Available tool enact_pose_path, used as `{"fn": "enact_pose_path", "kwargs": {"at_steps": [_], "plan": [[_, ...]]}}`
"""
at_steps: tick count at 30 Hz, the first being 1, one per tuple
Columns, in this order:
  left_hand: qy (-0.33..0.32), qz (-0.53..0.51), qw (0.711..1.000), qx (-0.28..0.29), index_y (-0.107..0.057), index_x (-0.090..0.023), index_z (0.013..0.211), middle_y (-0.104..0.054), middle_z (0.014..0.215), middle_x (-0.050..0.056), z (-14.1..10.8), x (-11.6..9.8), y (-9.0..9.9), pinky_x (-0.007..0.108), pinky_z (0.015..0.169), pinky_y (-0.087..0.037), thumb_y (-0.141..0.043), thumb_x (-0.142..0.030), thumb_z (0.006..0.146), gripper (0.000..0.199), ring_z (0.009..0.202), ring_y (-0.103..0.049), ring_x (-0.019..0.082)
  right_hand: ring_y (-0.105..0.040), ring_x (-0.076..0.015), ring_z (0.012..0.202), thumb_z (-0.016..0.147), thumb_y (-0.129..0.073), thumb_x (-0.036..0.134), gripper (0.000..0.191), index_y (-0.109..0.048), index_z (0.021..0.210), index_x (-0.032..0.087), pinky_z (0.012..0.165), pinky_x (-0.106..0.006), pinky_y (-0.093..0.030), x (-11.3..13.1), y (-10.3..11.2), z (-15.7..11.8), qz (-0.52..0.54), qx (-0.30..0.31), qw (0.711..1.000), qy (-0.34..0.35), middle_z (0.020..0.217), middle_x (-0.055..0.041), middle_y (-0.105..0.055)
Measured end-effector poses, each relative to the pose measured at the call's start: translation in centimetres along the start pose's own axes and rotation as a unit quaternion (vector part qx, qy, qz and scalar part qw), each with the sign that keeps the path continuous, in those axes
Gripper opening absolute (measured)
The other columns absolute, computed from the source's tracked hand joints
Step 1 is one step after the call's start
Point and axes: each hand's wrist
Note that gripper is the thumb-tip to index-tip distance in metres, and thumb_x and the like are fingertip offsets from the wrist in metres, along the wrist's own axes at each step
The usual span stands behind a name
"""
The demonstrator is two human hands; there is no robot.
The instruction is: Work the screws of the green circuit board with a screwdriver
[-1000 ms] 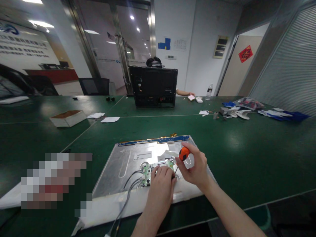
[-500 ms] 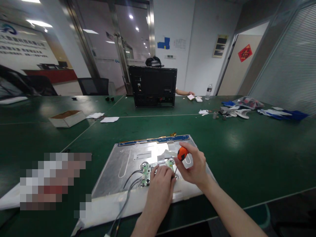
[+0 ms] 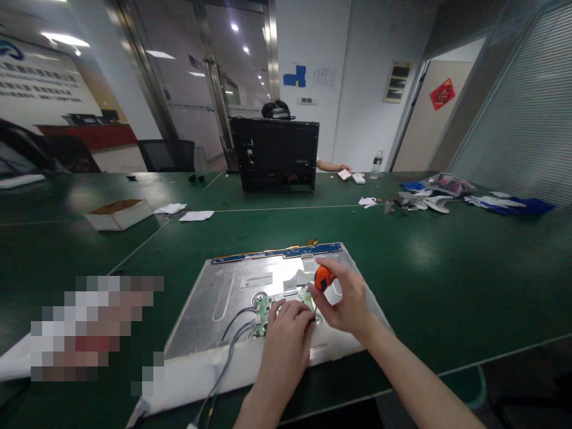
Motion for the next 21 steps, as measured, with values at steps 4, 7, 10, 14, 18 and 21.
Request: {"fn": "enact_pose_path", "kwargs": {"at_steps": [4,7,10,14,18,21], "plan": [[0.001,0.002,1.0,-0.007,-0.064,-0.022,0.081,-0.065,0.088,0.002,-0.11,0.23,-0.31,0.045,0.094,-0.036,-0.053,-0.005,0.078,0.02,0.09,-0.058,0.022,-0.06,-0.0143,0.064,0.083,-0.057,0.023,0.041,-0.044,0.122,0.02,0.058,-0.027,-0.052,0.03,0.02,0.0,0.008,0.003,1.0,0.017,0.077,-0.0008,-0.063],[-0.002,0.007,1.0,-0.004,-0.063,-0.021,0.081,-0.065,0.089,0.003,-0.05,0.24,-0.29,0.044,0.093,-0.037,-0.051,-0.003,0.077,0.022,0.089,-0.058,0.022,-0.061,-0.0144,0.063,0.083,-0.055,0.023,0.041,-0.043,0.122,0.019,0.057,-0.027,-0.052,0.08,0.05,0.07,0.011,0.006,0.999,0.032,0.077,-0.0012,-0.063],[-0.006,0.016,1.0,-0.007,-0.063,-0.021,0.08,-0.065,0.091,0.004,0.05,0.19,-0.2,0.044,0.092,-0.038,-0.049,-0.003,0.077,0.023,0.088,-0.059,0.022,-0.061,-0.0148,0.063,0.084,-0.053,0.024,0.04,-0.043,0.123,0.02,0.056,-0.027,-0.052,0.15,0.06,0.1,0.013,0.008,0.999,0.036,0.079,-0.0019,-0.064],[-0.007,0.03,0.999,-0.009,-0.062,-0.021,0.079,-0.066,0.09,0.004,0.14,0.1,-0.16,0.042,0.09,-0.04,-0.049,-0.003,0.077,0.022,0.088,-0.059,0.022,-0.061,-0.0148,0.062,0.084,-0.052,0.023,0.039,-0.043,0.122,0.019,0.055,-0.027,-0.051,0.26,0.04,0.12,0.016,0.007,0.999,0.042,0.078,-0.0022,-0.064],[-0.004,0.036,0.999,-0.005,-0.061,-0.02,0.078,-0.065,0.087,0.004,0.22,0.03,-0.12,0.042,0.089,-0.041,-0.05,-0.004,0.076,0.02,0.086,-0.059,0.022,-0.062,-0.0152,0.065,0.084,-0.052,0.023,0.039,-0.043,0.121,0.02,0.057,-0.027,-0.051,0.28,0.0,0.05,0.017,0.016,0.999,0.046,0.082,-0.0028,-0.065],[0.0,0.029,1.0,-0.002,-0.061,-0.02,0.079,-0.065,0.087,0.004,0.22,0.02,-0.11,0.042,0.089,-0.041,-0.049,-0.005,0.077,0.02,0.087,-0.059,0.022,-0.061,-0.0148,0.063,0.084,-0.052,0.023,0.039,-0.043,0.121,0.02,0.056,-0.027,-0.051,0.18,-0.02,0.02,0.014,0.019,0.999,0.042,0.079,-0.0016,-0.064]]}}
Point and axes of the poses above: each hand's wrist, its own z-axis towards the middle knuckle, its own y-axis out of the back of the hand, x = y × z
